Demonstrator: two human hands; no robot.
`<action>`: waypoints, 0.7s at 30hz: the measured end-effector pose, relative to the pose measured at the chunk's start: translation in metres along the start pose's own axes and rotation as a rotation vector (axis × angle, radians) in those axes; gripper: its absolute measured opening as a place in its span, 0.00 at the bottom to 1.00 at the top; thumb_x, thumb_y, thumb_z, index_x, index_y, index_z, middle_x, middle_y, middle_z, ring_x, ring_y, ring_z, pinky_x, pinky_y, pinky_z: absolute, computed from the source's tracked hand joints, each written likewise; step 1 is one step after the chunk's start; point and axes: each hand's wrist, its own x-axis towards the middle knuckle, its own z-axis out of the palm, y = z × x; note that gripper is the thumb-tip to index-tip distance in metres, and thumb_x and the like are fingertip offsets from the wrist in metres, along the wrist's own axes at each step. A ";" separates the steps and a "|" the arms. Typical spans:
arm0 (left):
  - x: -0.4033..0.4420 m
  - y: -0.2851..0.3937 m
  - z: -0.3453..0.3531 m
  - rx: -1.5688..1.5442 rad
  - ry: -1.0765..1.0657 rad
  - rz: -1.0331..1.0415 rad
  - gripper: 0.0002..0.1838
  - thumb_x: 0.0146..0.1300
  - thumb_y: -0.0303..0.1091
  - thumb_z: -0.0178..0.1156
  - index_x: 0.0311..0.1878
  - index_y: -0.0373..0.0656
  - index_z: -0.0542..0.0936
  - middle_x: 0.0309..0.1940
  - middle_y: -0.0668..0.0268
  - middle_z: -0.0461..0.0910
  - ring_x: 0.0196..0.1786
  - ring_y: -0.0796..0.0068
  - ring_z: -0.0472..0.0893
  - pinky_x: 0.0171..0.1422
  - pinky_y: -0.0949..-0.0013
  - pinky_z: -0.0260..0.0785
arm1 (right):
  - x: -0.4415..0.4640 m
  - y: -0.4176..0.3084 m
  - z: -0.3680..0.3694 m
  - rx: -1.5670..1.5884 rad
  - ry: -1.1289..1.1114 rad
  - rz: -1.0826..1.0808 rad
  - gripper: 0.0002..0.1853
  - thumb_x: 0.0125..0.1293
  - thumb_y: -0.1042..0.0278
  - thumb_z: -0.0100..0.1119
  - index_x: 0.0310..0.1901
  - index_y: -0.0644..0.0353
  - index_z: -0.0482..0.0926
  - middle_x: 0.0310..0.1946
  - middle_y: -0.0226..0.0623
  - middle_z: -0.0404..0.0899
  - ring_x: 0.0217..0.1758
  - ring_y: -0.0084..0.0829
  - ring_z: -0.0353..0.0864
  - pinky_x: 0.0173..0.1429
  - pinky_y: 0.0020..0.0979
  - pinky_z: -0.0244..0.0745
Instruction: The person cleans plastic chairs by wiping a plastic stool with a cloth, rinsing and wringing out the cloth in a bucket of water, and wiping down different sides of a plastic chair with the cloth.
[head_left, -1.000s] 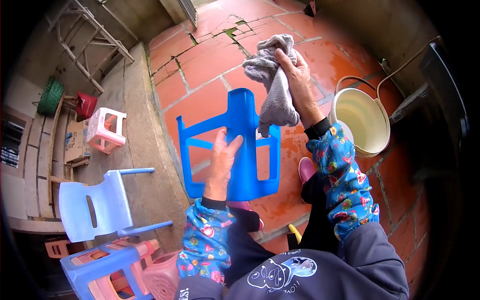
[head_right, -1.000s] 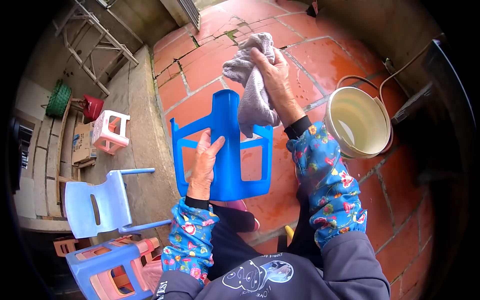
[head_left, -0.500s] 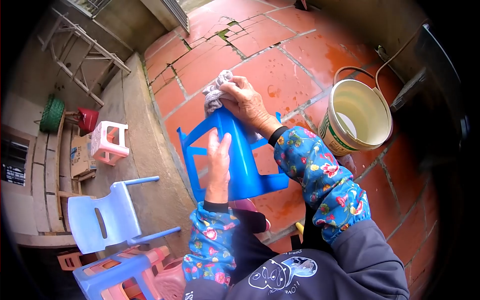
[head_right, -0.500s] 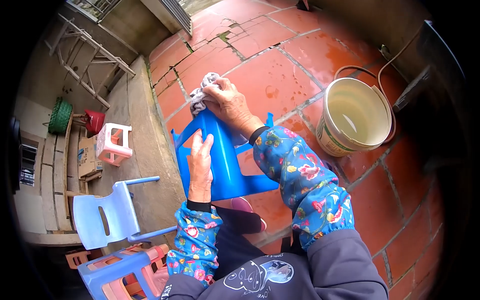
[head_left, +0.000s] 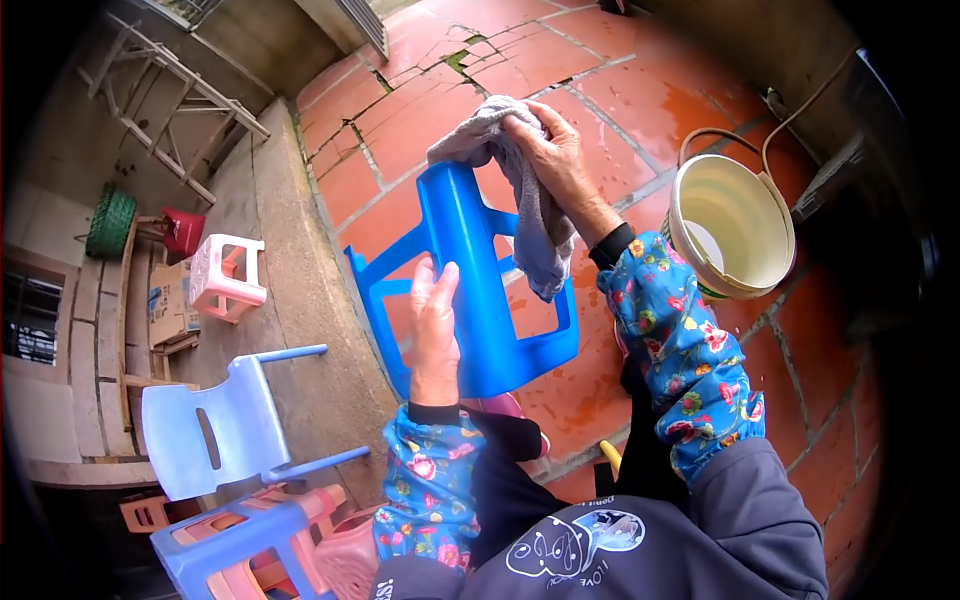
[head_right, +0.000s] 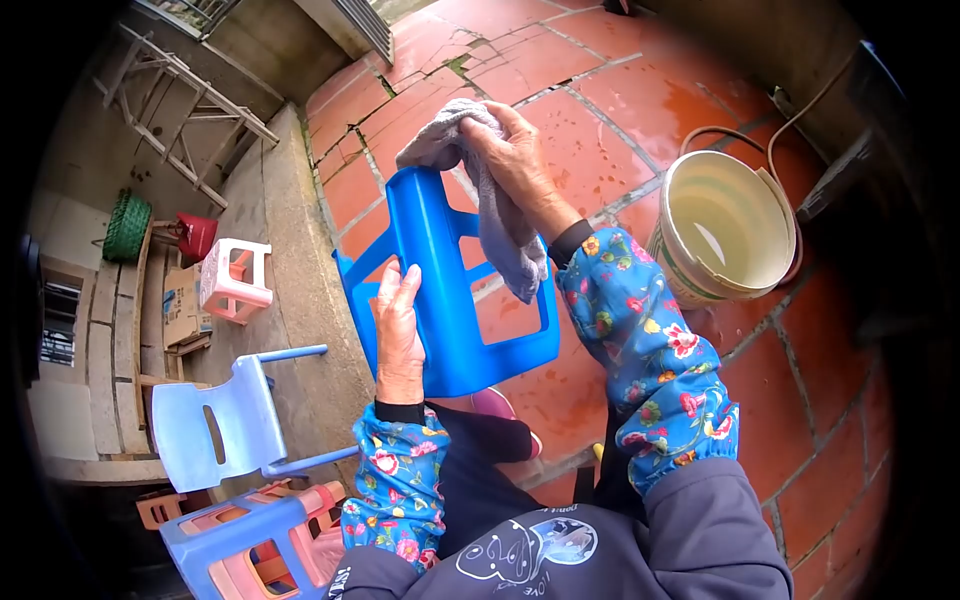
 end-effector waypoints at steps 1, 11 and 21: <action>0.001 -0.001 0.000 0.011 -0.001 -0.004 0.23 0.71 0.36 0.58 0.65 0.39 0.68 0.51 0.62 0.78 0.51 0.74 0.80 0.53 0.72 0.76 | -0.002 0.001 0.001 0.020 -0.005 0.010 0.25 0.64 0.62 0.66 0.59 0.66 0.74 0.42 0.39 0.82 0.45 0.24 0.81 0.48 0.27 0.79; 0.014 -0.011 -0.013 -0.110 0.256 -0.041 0.34 0.72 0.41 0.56 0.73 0.34 0.59 0.68 0.56 0.66 0.67 0.68 0.69 0.70 0.65 0.62 | -0.066 -0.003 0.022 -0.523 -0.516 -0.184 0.17 0.58 0.71 0.62 0.49 0.65 0.79 0.37 0.48 0.82 0.40 0.41 0.85 0.47 0.36 0.79; 0.038 -0.014 -0.090 -0.151 0.101 0.015 0.21 0.73 0.43 0.52 0.62 0.41 0.74 0.55 0.60 0.79 0.56 0.64 0.79 0.63 0.59 0.72 | -0.039 -0.057 -0.017 0.088 -0.580 0.311 0.20 0.62 0.64 0.61 0.54 0.63 0.78 0.44 0.33 0.81 0.47 0.24 0.81 0.54 0.28 0.76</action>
